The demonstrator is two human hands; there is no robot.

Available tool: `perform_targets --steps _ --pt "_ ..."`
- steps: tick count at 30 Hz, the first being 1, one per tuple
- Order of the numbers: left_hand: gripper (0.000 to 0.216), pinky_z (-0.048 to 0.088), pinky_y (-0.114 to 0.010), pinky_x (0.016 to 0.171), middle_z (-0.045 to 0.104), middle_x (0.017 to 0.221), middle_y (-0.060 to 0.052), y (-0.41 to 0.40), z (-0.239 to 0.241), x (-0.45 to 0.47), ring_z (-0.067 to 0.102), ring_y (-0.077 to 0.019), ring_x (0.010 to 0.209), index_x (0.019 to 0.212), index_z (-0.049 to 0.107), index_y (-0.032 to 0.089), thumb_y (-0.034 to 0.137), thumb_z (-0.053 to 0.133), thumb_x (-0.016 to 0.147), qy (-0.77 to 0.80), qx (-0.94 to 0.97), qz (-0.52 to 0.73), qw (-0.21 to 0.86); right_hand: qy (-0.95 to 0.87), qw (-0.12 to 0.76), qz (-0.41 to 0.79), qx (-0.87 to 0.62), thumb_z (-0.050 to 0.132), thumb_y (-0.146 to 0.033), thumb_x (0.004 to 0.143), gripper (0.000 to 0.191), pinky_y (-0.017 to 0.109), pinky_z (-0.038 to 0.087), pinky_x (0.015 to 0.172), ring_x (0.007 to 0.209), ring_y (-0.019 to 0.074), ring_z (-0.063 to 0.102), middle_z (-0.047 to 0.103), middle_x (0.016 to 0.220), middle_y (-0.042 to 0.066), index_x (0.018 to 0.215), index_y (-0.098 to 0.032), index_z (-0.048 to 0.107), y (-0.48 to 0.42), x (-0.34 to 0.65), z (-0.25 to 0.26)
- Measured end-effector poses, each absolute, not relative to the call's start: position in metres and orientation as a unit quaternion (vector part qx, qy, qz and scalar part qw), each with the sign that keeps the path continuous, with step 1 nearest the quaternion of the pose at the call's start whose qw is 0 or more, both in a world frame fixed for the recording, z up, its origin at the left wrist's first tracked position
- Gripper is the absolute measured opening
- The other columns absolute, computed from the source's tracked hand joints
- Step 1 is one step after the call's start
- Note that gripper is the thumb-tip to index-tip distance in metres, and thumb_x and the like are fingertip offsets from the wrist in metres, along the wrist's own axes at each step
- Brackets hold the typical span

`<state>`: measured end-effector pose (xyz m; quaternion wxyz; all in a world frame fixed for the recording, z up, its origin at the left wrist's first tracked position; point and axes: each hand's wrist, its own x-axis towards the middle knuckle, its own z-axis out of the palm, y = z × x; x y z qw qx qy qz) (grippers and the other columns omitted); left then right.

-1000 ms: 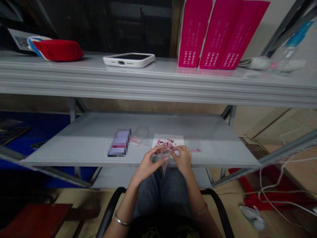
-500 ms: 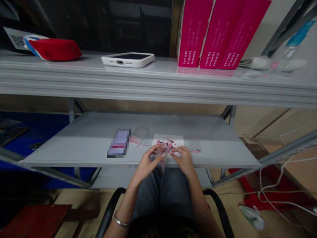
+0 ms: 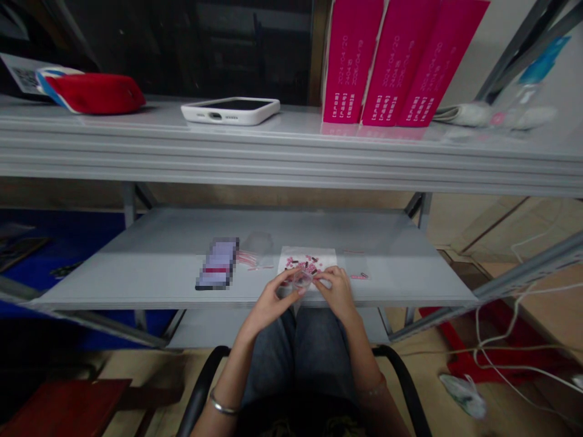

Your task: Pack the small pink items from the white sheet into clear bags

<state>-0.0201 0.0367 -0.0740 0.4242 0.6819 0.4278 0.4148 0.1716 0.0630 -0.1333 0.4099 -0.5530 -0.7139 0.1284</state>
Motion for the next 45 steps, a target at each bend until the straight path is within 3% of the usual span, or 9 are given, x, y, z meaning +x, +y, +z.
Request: perform_targets --steps 10,14,19,25,29,45 --pt "0.046 0.036 -0.041 0.104 0.057 0.127 -0.007 0.037 -0.07 -0.025 0.051 -0.0218 0.116 0.121 0.055 0.022 0.029 0.066 0.077 0.416 0.695 0.403 0.427 -0.637 0.571 0.234 -0.461 0.062 -0.03 0.08 0.009 0.033 0.043 0.083 0.093 0.0187 0.055 0.059 0.09 0.004 0.082 -0.023 0.068 0.05 0.16 -0.078" --pt "0.046 0.037 -0.042 0.103 0.058 0.124 -0.007 0.037 -0.07 -0.025 0.052 -0.0217 0.113 0.121 0.055 0.023 0.03 0.066 0.076 0.414 0.696 0.403 0.427 -0.668 0.542 0.253 -0.443 0.063 -0.034 0.079 0.012 0.034 0.043 0.087 0.098 0.0196 0.054 0.059 0.096 0.004 0.084 -0.025 0.07 0.044 0.154 -0.061" --pt "0.045 0.038 -0.041 0.102 0.058 0.125 -0.008 0.036 -0.069 -0.024 0.053 -0.0219 0.114 0.12 0.056 0.022 0.03 0.065 0.077 0.418 0.688 0.414 0.424 -0.628 0.556 0.202 -0.505 0.056 -0.034 0.083 0.018 0.034 0.043 0.082 0.09 0.0195 0.056 0.062 0.09 0.006 0.086 -0.022 0.07 0.056 0.157 -0.081" --pt "0.046 0.039 -0.04 0.101 0.057 0.126 -0.008 0.038 -0.069 -0.026 0.053 -0.0213 0.113 0.121 0.054 0.021 0.03 0.064 0.077 0.431 0.682 0.424 0.412 -0.653 0.408 0.116 -0.627 0.061 -0.033 0.078 0.014 0.034 0.036 0.08 0.09 0.0221 0.052 0.061 0.09 0.006 0.086 -0.023 0.069 0.069 0.161 -0.117" --pt "0.046 0.038 -0.039 0.101 0.056 0.127 -0.008 0.039 -0.072 -0.029 0.053 -0.0211 0.114 0.122 0.054 0.022 0.03 0.064 0.078 0.428 0.687 0.426 0.404 -0.651 0.37 0.092 -0.657 0.062 -0.033 0.078 0.017 0.033 0.033 0.077 0.091 0.0235 0.05 0.06 0.092 0.007 0.09 -0.024 0.068 0.071 0.156 -0.126" --pt "0.044 0.038 -0.042 0.102 0.057 0.127 -0.008 0.04 -0.072 -0.031 0.054 -0.021 0.113 0.12 0.054 0.022 0.03 0.063 0.078 0.423 0.684 0.436 0.404 -0.669 0.372 0.102 -0.636 0.06 -0.033 0.079 0.014 0.032 0.034 0.075 0.087 0.0225 0.05 0.06 0.088 0.006 0.083 -0.023 0.07 0.079 0.162 -0.133"
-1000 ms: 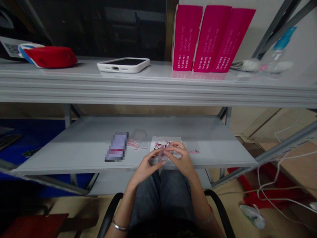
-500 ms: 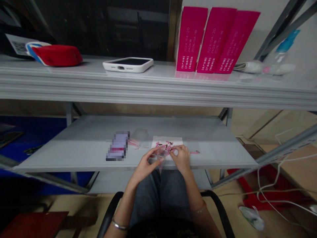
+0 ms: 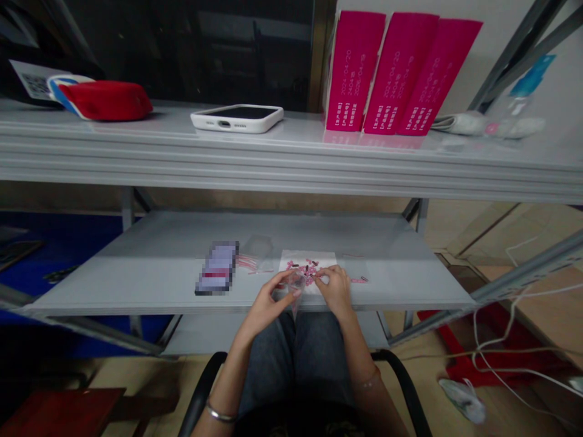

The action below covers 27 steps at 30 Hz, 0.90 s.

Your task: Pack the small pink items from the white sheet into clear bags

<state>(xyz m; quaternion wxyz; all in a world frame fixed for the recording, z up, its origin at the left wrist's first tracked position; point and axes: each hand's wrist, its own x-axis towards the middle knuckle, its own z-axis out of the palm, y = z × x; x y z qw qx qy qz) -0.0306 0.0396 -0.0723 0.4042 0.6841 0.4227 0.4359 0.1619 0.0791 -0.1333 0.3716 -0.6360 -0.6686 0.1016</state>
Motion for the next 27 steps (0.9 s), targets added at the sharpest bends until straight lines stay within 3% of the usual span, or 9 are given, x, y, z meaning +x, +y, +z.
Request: perform_targets --steps 12,20,27 --pt "0.043 0.04 -0.039 0.1 0.057 0.127 -0.008 0.038 -0.072 -0.031 0.053 -0.0216 0.115 0.12 0.055 0.021 0.03 0.063 0.078 0.439 0.673 0.438 0.402 -0.656 0.425 0.107 -0.614 0.061 -0.035 0.079 0.016 0.033 0.037 0.076 0.085 0.0208 0.052 0.061 0.085 0.006 0.079 -0.023 0.072 0.083 0.161 -0.131" --pt "0.044 0.04 -0.04 0.1 0.057 0.126 -0.007 0.037 -0.07 -0.025 0.054 -0.0212 0.112 0.12 0.055 0.023 0.032 0.063 0.078 0.448 0.682 0.437 0.379 -0.614 0.57 0.189 -0.512 0.064 -0.036 0.077 0.016 0.034 0.043 0.079 0.084 0.0191 0.057 0.063 0.081 0.004 0.077 -0.022 0.071 0.064 0.158 -0.084" --pt "0.043 0.04 -0.039 0.099 0.059 0.122 -0.008 0.036 -0.074 -0.019 0.055 -0.0211 0.11 0.117 0.055 0.022 0.033 0.064 0.077 0.449 0.68 0.448 0.368 -0.638 0.568 0.239 -0.462 0.065 -0.031 0.077 0.011 0.035 0.047 0.079 0.086 0.0197 0.059 0.064 0.083 0.004 0.08 -0.024 0.071 0.044 0.15 -0.055"
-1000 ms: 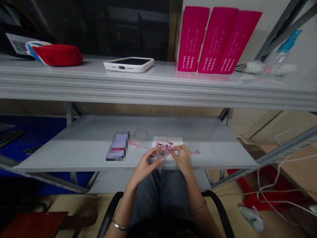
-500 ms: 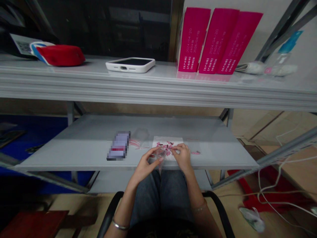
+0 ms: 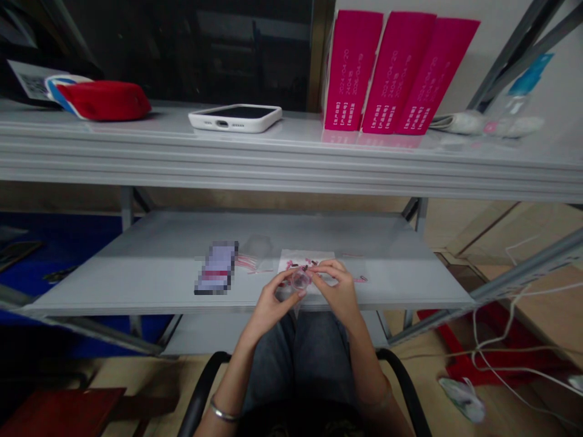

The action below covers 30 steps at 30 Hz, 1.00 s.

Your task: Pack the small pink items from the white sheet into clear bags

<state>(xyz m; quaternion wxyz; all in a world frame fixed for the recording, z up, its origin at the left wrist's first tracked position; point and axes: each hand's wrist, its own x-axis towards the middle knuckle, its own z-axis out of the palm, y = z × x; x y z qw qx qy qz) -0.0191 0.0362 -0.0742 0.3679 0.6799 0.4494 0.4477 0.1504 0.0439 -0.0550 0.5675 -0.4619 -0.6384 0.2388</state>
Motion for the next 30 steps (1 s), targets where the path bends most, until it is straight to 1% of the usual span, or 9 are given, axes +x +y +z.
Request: perform_targets --steps 5,10,13,19,22,26,27,28,30 --pt "0.042 0.039 -0.039 0.101 0.059 0.123 -0.007 0.035 -0.072 -0.018 0.054 -0.0212 0.112 0.117 0.056 0.021 0.033 0.064 0.077 0.444 0.683 0.447 0.37 -0.659 0.539 0.256 -0.458 0.062 -0.029 0.08 0.011 0.035 0.046 0.081 0.087 0.0193 0.058 0.064 0.086 0.004 0.083 -0.024 0.071 0.04 0.148 -0.059" --pt "0.044 0.04 -0.038 0.099 0.059 0.123 -0.007 0.036 -0.073 -0.019 0.055 -0.021 0.109 0.118 0.055 0.021 0.033 0.065 0.077 0.453 0.679 0.449 0.364 -0.647 0.555 0.268 -0.449 0.06 -0.029 0.081 0.012 0.033 0.047 0.079 0.086 0.0183 0.058 0.063 0.085 0.004 0.081 -0.022 0.07 0.042 0.151 -0.061" --pt "0.044 0.04 -0.038 0.099 0.058 0.125 -0.008 0.036 -0.073 -0.02 0.055 -0.0215 0.111 0.119 0.055 0.021 0.033 0.064 0.077 0.455 0.677 0.447 0.367 -0.64 0.559 0.246 -0.466 0.059 -0.029 0.081 0.013 0.032 0.046 0.078 0.085 0.0183 0.059 0.063 0.084 0.005 0.079 -0.021 0.069 0.047 0.159 -0.068" --pt "0.043 0.039 -0.039 0.1 0.058 0.124 -0.007 0.037 -0.074 -0.022 0.054 -0.022 0.112 0.119 0.055 0.022 0.033 0.063 0.078 0.462 0.674 0.445 0.366 -0.655 0.497 0.193 -0.536 0.062 -0.023 0.077 0.009 0.036 0.045 0.08 0.082 0.0204 0.058 0.065 0.082 0.006 0.08 -0.019 0.069 0.061 0.177 -0.103" --pt "0.042 0.039 -0.038 0.1 0.058 0.124 -0.007 0.037 -0.074 -0.023 0.053 -0.0216 0.112 0.119 0.055 0.022 0.032 0.063 0.078 0.463 0.674 0.444 0.367 -0.661 0.477 0.205 -0.541 0.061 -0.021 0.077 0.009 0.035 0.045 0.079 0.082 0.0205 0.059 0.066 0.083 0.006 0.079 -0.02 0.069 0.063 0.179 -0.113" --pt "0.041 0.039 -0.036 0.098 0.06 0.118 -0.007 0.038 -0.074 -0.022 0.054 -0.0204 0.109 0.116 0.055 0.021 0.032 0.063 0.078 0.463 0.668 0.449 0.371 -0.669 0.482 0.268 -0.498 0.059 -0.022 0.078 0.01 0.034 0.046 0.081 0.084 0.0192 0.059 0.065 0.086 0.005 0.083 -0.02 0.068 0.056 0.176 -0.105" --pt "0.04 0.039 -0.035 0.097 0.06 0.117 -0.007 0.038 -0.074 -0.021 0.054 -0.0202 0.108 0.115 0.055 0.02 0.031 0.063 0.078 0.463 0.666 0.453 0.37 -0.681 0.474 0.294 -0.474 0.061 -0.022 0.077 0.012 0.034 0.046 0.082 0.087 0.019 0.059 0.065 0.089 0.005 0.087 -0.02 0.068 0.052 0.175 -0.1" --pt "0.039 0.039 -0.035 0.097 0.06 0.116 -0.007 0.039 -0.075 -0.02 0.054 -0.0201 0.108 0.114 0.055 0.02 0.031 0.064 0.078 0.464 0.663 0.457 0.368 -0.695 0.461 0.322 -0.448 0.063 -0.022 0.076 0.018 0.034 0.045 0.084 0.091 0.019 0.059 0.064 0.095 0.005 0.093 -0.021 0.067 0.048 0.173 -0.095" --pt "0.038 0.04 -0.034 0.095 0.059 0.113 -0.007 0.039 -0.077 -0.018 0.055 -0.0195 0.105 0.111 0.054 0.019 0.03 0.065 0.077 0.462 0.657 0.471 0.365 -0.715 0.432 0.372 -0.405 0.068 -0.024 0.072 0.041 0.035 0.045 0.088 0.101 0.0197 0.056 0.06 0.112 0.006 0.112 -0.024 0.06 0.04 0.168 -0.086"
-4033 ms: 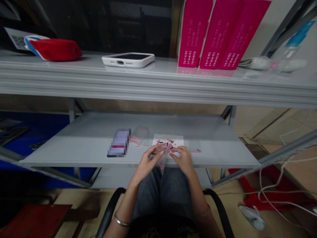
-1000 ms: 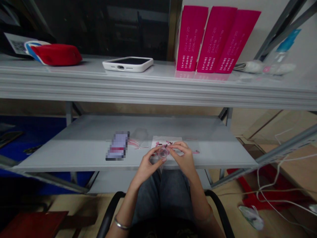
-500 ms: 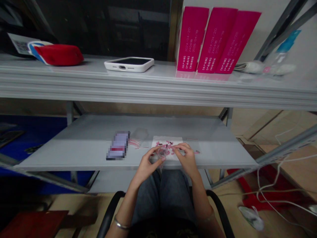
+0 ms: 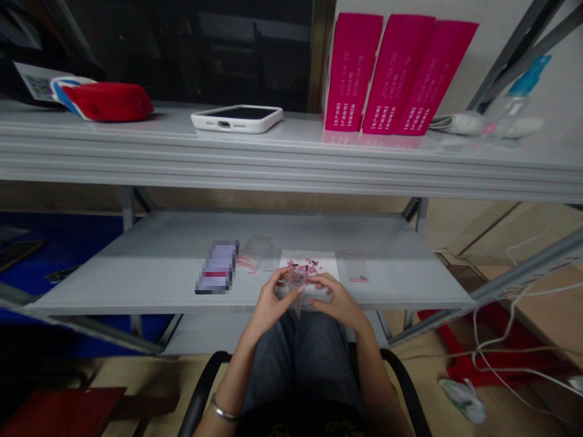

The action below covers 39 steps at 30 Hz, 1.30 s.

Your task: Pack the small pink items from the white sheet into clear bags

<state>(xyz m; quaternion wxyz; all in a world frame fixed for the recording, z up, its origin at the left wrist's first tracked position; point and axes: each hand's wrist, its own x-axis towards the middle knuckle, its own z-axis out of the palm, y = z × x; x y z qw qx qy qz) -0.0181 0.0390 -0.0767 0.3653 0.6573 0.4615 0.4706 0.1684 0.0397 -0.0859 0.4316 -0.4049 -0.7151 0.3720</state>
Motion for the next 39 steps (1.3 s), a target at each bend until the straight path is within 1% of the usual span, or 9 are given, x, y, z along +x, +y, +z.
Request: perform_targets --steps 2,4,9,13,16,22,25,29,39 --pt "0.037 0.041 -0.033 0.092 0.059 0.107 -0.006 0.039 -0.079 -0.015 0.056 -0.0183 0.1 0.108 0.052 0.019 0.029 0.066 0.075 0.456 0.651 0.486 0.364 -0.715 0.42 0.403 -0.387 0.072 -0.026 0.067 0.065 0.036 0.044 0.091 0.11 0.0206 0.052 0.051 0.128 0.006 0.128 -0.028 0.047 0.033 0.161 -0.08" --pt "0.036 0.042 -0.031 0.089 0.058 0.101 -0.005 0.038 -0.08 -0.011 0.056 -0.017 0.095 0.104 0.05 0.019 0.028 0.068 0.074 0.448 0.643 0.501 0.366 -0.698 0.435 0.415 -0.389 0.072 -0.025 0.067 0.072 0.037 0.044 0.092 0.11 0.0204 0.052 0.049 0.132 0.006 0.132 -0.029 0.042 0.03 0.153 -0.078" --pt "0.038 0.043 -0.027 0.083 0.058 0.091 -0.002 0.037 -0.077 -0.009 0.056 -0.0153 0.088 0.096 0.049 0.019 0.028 0.073 0.069 0.438 0.631 0.516 0.378 -0.63 0.495 0.428 -0.418 0.063 -0.023 0.074 0.045 0.035 0.047 0.086 0.098 0.0194 0.059 0.061 0.117 0.007 0.119 -0.023 0.056 0.036 0.142 -0.08" --pt "0.023 0.043 -0.025 0.077 0.057 0.084 -0.001 0.039 -0.075 -0.014 0.055 -0.0141 0.082 0.089 0.053 0.017 0.03 0.067 0.075 0.445 0.631 0.505 0.387 -0.581 0.517 0.457 -0.432 0.063 -0.031 0.076 0.032 0.034 0.049 0.082 0.093 0.0202 0.062 0.067 0.104 0.007 0.106 -0.02 0.062 0.039 0.145 -0.082" --pt "0.014 0.042 -0.025 0.075 0.059 0.081 -0.002 0.04 -0.074 -0.016 0.055 -0.0139 0.079 0.083 0.058 0.016 0.03 0.059 0.082 0.443 0.636 0.493 0.394 -0.552 0.532 0.485 -0.421 0.065 -0.035 0.074 0.03 0.034 0.049 0.082 0.089 0.0195 0.064 0.068 0.099 0.006 0.099 -0.02 0.064 0.039 0.147 -0.082" --pt "0.017 0.041 -0.024 0.072 0.062 0.078 -0.002 0.041 -0.073 -0.017 0.055 -0.0145 0.077 0.079 0.061 0.016 0.032 0.056 0.083 0.453 0.638 0.487 0.388 -0.502 0.544 0.543 -0.397 0.066 -0.04 0.074 0.023 0.03 0.05 0.069 0.069 0.016 0.064 0.068 0.077 0.001 0.086 -0.021 0.063 0.037 0.15 -0.077" --pt "0.018 0.042 -0.024 0.073 0.063 0.079 -0.002 0.041 -0.074 -0.017 0.056 -0.0148 0.077 0.079 0.062 0.016 0.033 0.057 0.082 0.454 0.638 0.487 0.386 -0.496 0.537 0.547 -0.408 0.066 -0.043 0.073 0.024 0.029 0.049 0.067 0.066 0.0158 0.063 0.068 0.075 0.001 0.082 -0.02 0.062 0.037 0.15 -0.078" --pt "0.018 0.043 -0.024 0.072 0.063 0.079 -0.002 0.041 -0.075 -0.017 0.057 -0.0146 0.076 0.08 0.062 0.016 0.034 0.058 0.081 0.452 0.641 0.483 0.388 -0.513 0.53 0.543 -0.401 0.068 -0.043 0.071 0.024 0.028 0.048 0.069 0.072 0.0163 0.063 0.067 0.075 0.001 0.078 -0.02 0.063 0.039 0.15 -0.084" --pt "0.022 0.044 -0.025 0.069 0.063 0.075 -0.002 0.042 -0.079 -0.016 0.057 -0.0159 0.074 0.077 0.063 0.016 0.038 0.059 0.08 0.478 0.631 0.486 0.37 -0.518 0.526 0.521 -0.429 0.069 -0.044 0.069 0.027 0.031 0.05 0.068 0.071 0.0182 0.063 0.069 0.076 0.003 0.078 -0.019 0.066 0.042 0.155 -0.093"
